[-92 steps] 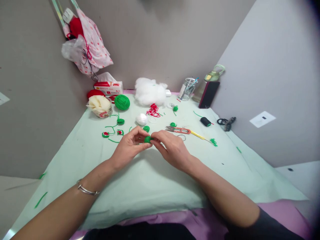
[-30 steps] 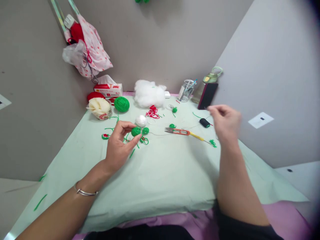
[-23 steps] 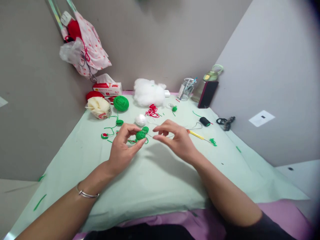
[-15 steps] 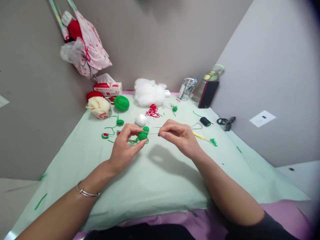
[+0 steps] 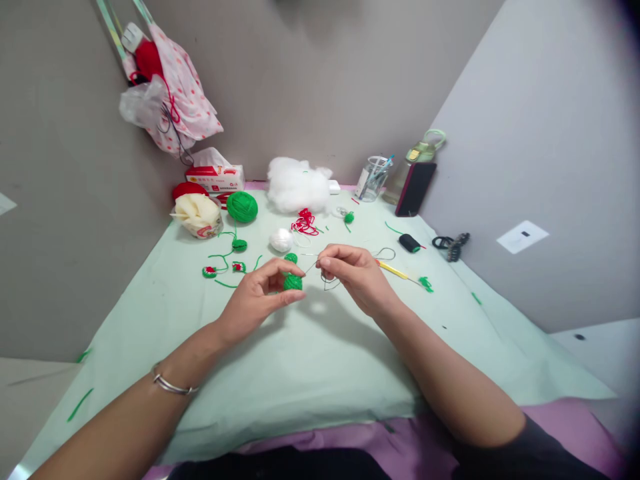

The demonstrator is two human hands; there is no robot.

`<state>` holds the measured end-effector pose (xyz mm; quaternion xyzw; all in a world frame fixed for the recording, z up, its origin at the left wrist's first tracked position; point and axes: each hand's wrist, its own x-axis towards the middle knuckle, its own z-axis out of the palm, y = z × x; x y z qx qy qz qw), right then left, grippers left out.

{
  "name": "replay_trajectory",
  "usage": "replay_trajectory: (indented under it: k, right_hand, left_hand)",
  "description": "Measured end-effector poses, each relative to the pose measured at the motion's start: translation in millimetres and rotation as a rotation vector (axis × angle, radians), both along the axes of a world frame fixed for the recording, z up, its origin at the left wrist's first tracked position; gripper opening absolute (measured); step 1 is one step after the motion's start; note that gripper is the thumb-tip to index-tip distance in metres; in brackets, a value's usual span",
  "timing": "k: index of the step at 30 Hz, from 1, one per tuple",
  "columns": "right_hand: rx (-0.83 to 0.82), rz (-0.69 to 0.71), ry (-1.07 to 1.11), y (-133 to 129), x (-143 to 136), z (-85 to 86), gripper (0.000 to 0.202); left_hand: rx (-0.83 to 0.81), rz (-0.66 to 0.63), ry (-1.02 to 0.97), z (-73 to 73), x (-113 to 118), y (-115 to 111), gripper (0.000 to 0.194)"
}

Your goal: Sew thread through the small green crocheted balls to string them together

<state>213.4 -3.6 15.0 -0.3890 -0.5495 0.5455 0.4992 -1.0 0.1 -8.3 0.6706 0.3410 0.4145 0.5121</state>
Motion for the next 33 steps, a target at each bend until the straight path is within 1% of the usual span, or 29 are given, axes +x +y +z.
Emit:
replay_trajectory:
  k: [2, 4, 7, 11, 13, 15, 18, 21, 24, 26, 29, 31, 33]
  right_hand:
    - [-0.058, 0.003, 0.044, 2, 1, -0.8, 0.020]
    - [-0.107, 0.005, 0.076, 4, 2, -1.1, 0.020]
    - [-0.148, 0.004, 0.111, 5, 2, -0.9, 0.022]
    - [-0.168, -0.015, 0.143, 7, 4, 0.6, 0.023]
    - [-0.177, -0.024, 0.143, 8, 5, 1.2, 0.024]
    - [-0.178, -0.029, 0.139, 9, 6, 1.1, 0.025]
    - [-0.137, -0.042, 0.104, 7, 5, 0.5, 0.024]
    - [-0.008, -0.085, -0.038, 0, 2, 2.3, 0.021]
    - [0.262, -0.135, -0.272, -11, -5, 6.3, 0.016]
    - [0.456, -0.130, -0.398, -18, -11, 7.3, 0.015]
    - [0.648, -0.089, -0.493, -24, -16, 3.7, 0.014]
    - [0.714, -0.081, -0.531, -24, -18, -0.6, 0.014]
    - [0.740, -0.089, -0.567, -22, -19, -4.8, 0.014]
  left_hand:
    - [-0.136, -0.123, -0.057, 2.7, -1, 0, 0.029]
    - [-0.231, -0.200, -0.122, 5.1, -3, 1, 0.029]
    - [-0.316, -0.257, -0.198, 8.8, -6, 2, 0.027]
    - [-0.377, -0.314, -0.241, 12.9, -11, 3, 0.032]
    - [-0.378, -0.327, -0.223, 12.7, -11, 4, 0.035]
    - [-0.353, -0.314, -0.194, 10.3, -10, 3, 0.035]
    - [-0.261, -0.222, -0.149, 4.3, -4, 1, 0.035]
    - [-0.157, -0.067, -0.087, -0.8, 3, -2, 0.035]
    - [-0.078, 0.060, -0.045, -3.2, 6, -3, 0.032]
    - [-0.037, 0.119, -0.055, -3.9, 5, -3, 0.034]
    - [0.016, 0.164, -0.105, -4.2, 3, -1, 0.037]
    - [0.050, 0.166, -0.130, -3.8, 2, 0, 0.031]
    - [0.063, 0.164, -0.149, -3.2, 2, 1, 0.024]
